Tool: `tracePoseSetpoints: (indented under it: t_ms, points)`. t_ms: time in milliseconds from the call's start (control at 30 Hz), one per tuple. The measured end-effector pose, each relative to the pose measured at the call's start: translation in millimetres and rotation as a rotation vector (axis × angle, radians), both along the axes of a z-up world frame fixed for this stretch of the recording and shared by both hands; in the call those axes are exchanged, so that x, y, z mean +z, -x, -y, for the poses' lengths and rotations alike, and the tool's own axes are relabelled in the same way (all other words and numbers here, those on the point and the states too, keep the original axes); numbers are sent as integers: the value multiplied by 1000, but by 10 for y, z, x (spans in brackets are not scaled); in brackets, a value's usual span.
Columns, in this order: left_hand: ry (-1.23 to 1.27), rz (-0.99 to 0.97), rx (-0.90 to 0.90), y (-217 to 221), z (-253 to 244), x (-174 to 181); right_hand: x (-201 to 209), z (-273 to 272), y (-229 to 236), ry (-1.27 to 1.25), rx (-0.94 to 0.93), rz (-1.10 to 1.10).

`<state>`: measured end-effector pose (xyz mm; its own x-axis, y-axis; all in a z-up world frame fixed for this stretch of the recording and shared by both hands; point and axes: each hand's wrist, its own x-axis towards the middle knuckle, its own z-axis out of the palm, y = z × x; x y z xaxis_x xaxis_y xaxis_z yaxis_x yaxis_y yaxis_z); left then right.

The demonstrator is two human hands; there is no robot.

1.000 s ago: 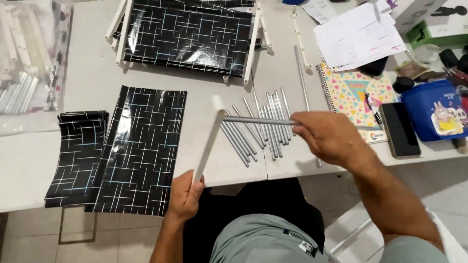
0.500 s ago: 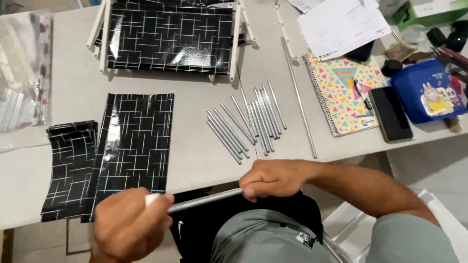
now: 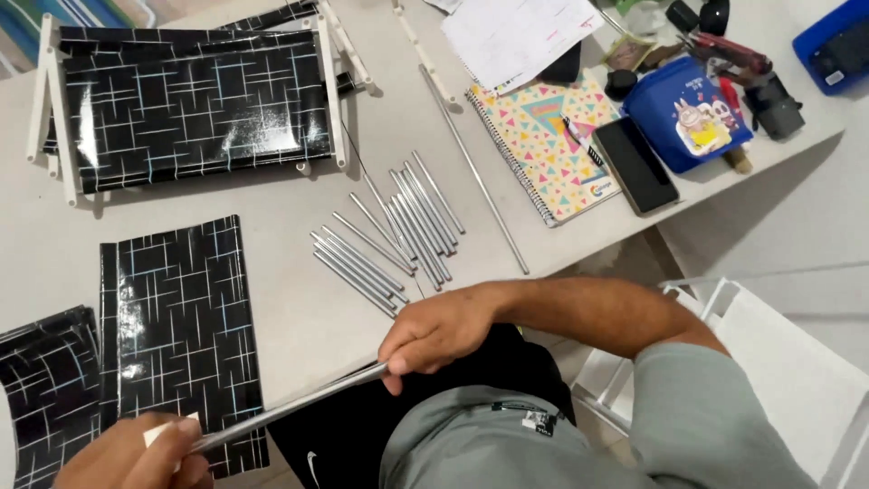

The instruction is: A person is disassembling a modular storage shelf, removing metal tubes from plastic connectors and separating fabric panels.

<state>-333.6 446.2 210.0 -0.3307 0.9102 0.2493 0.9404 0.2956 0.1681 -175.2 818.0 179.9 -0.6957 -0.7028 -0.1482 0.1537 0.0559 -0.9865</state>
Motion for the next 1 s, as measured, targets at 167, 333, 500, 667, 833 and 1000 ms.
tracePoseSetpoints:
  t_ms: [167, 333, 500, 667, 833, 1000]
  points:
    - [212, 1021, 863, 38, -553, 46, -227, 163, -72, -586, -419, -754]
    - [-554, 717, 856, 31, -390, 204, -52, -159, -88, -832, -842, -1430]
    - [-919, 1068, 197, 225, 135, -539, -223, -766, -63, -998, -1209, 63]
    - [-1122, 1561, 262, -553, -610, -1189, -841, -978, 79, -1011, -1292, -62]
    - [-1133, 2080, 330, -1681, -1016, -1618, -1018, -1009, -18, -1235, -1290, -432]
    - [-784, 2387, 155, -2096, -772, -1674, -941, -692, -286, -940, -1396, -912]
